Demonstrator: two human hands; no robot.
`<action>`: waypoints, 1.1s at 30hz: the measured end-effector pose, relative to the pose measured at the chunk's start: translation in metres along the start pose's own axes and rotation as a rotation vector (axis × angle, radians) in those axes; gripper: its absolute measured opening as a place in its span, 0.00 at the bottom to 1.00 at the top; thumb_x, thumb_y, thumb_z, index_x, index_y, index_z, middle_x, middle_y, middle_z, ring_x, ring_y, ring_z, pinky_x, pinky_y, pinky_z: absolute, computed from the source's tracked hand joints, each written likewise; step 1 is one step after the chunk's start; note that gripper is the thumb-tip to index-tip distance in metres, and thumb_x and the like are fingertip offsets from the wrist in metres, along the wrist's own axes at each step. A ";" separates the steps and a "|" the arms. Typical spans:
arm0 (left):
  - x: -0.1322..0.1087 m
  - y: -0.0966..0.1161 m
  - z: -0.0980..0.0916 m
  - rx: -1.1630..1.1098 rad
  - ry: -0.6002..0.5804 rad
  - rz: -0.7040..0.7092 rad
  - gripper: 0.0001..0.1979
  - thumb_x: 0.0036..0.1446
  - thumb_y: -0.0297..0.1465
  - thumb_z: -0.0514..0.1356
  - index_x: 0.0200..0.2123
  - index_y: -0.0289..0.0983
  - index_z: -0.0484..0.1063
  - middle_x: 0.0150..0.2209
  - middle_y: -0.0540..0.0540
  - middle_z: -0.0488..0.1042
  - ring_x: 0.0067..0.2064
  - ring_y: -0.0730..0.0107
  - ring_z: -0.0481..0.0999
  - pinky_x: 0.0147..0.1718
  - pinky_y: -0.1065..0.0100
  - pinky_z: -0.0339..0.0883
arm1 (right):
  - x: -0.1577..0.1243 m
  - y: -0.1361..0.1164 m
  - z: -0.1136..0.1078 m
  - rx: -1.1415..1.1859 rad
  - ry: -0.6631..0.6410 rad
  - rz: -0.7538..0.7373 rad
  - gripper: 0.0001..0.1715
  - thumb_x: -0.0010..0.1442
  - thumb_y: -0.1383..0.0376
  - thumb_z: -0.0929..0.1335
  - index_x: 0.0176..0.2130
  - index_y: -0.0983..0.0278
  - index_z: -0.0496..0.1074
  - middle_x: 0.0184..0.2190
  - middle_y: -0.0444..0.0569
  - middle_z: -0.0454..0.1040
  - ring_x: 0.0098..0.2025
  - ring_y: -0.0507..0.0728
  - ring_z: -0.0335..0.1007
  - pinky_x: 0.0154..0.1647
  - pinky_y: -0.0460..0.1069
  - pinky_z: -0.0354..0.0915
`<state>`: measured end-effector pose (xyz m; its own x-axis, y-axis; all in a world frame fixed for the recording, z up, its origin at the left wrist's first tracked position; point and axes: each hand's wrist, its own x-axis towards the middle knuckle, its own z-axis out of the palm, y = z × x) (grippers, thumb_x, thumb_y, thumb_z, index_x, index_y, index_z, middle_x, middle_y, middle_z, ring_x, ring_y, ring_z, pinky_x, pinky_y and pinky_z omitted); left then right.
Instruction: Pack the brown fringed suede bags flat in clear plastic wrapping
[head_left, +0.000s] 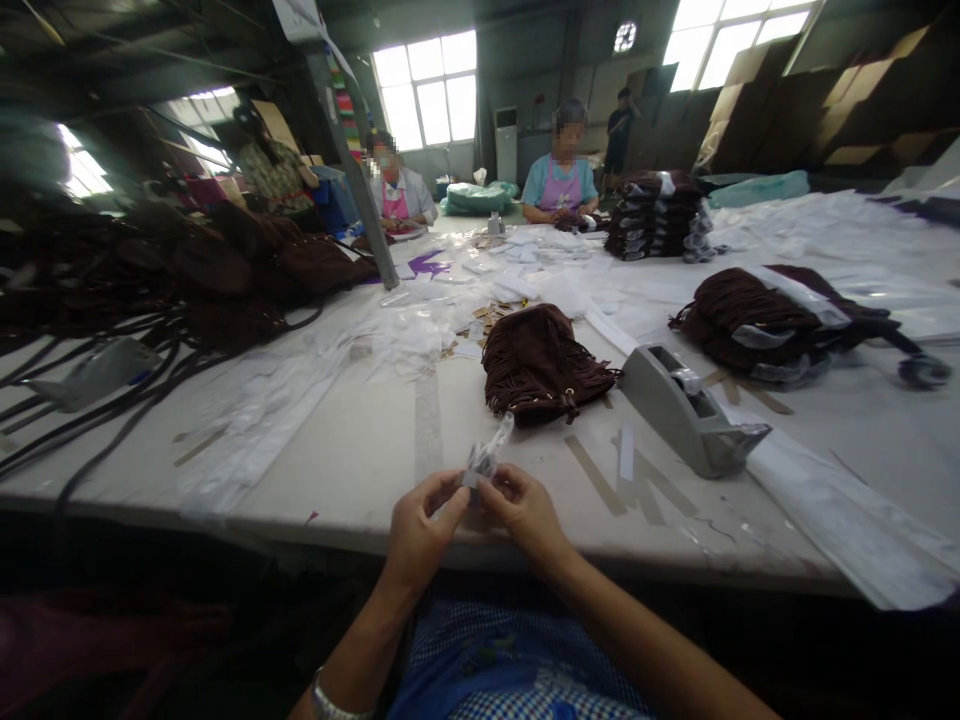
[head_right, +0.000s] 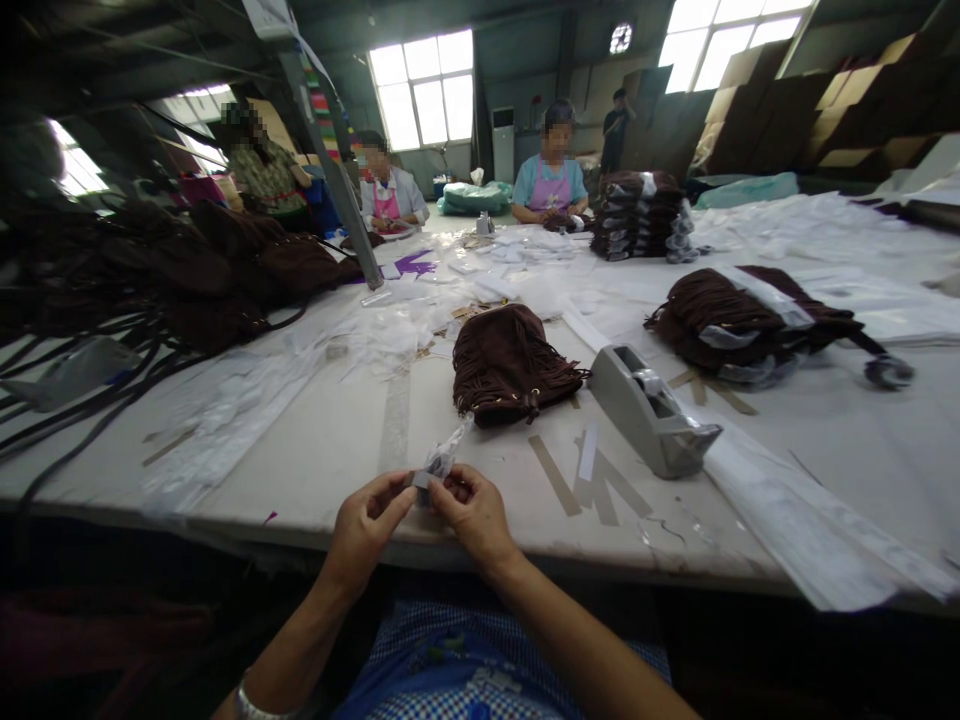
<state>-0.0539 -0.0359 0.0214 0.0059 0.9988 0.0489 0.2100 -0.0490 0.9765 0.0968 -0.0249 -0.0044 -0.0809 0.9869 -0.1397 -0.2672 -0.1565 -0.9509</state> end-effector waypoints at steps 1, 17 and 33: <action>0.001 0.000 -0.001 0.014 0.008 -0.004 0.14 0.55 0.36 0.63 0.41 0.34 0.77 0.40 0.44 0.81 0.43 0.62 0.81 0.45 0.67 0.73 | 0.000 0.000 0.001 -0.013 0.006 -0.018 0.24 0.48 0.49 0.76 0.35 0.65 0.73 0.27 0.44 0.72 0.28 0.52 0.68 0.29 0.45 0.64; -0.003 0.005 0.008 0.749 0.260 0.339 0.06 0.60 0.32 0.61 0.37 0.41 0.78 0.36 0.49 0.82 0.38 0.62 0.81 0.39 0.65 0.71 | -0.006 0.007 0.013 0.029 0.098 -0.062 0.21 0.50 0.52 0.75 0.28 0.63 0.66 0.23 0.43 0.73 0.28 0.54 0.73 0.30 0.46 0.66; -0.021 -0.003 0.032 0.658 0.162 0.372 0.28 0.60 0.22 0.50 0.63 0.39 0.64 0.62 0.43 0.67 0.61 0.60 0.68 0.60 0.58 0.64 | -0.005 -0.006 0.009 0.084 0.079 -0.095 0.19 0.50 0.51 0.75 0.31 0.63 0.72 0.28 0.47 0.78 0.35 0.61 0.77 0.41 0.54 0.73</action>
<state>-0.0231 -0.0569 0.0108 0.0576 0.9017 0.4285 0.7606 -0.3177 0.5661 0.0904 -0.0295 0.0045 0.0233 0.9970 -0.0744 -0.3496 -0.0616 -0.9349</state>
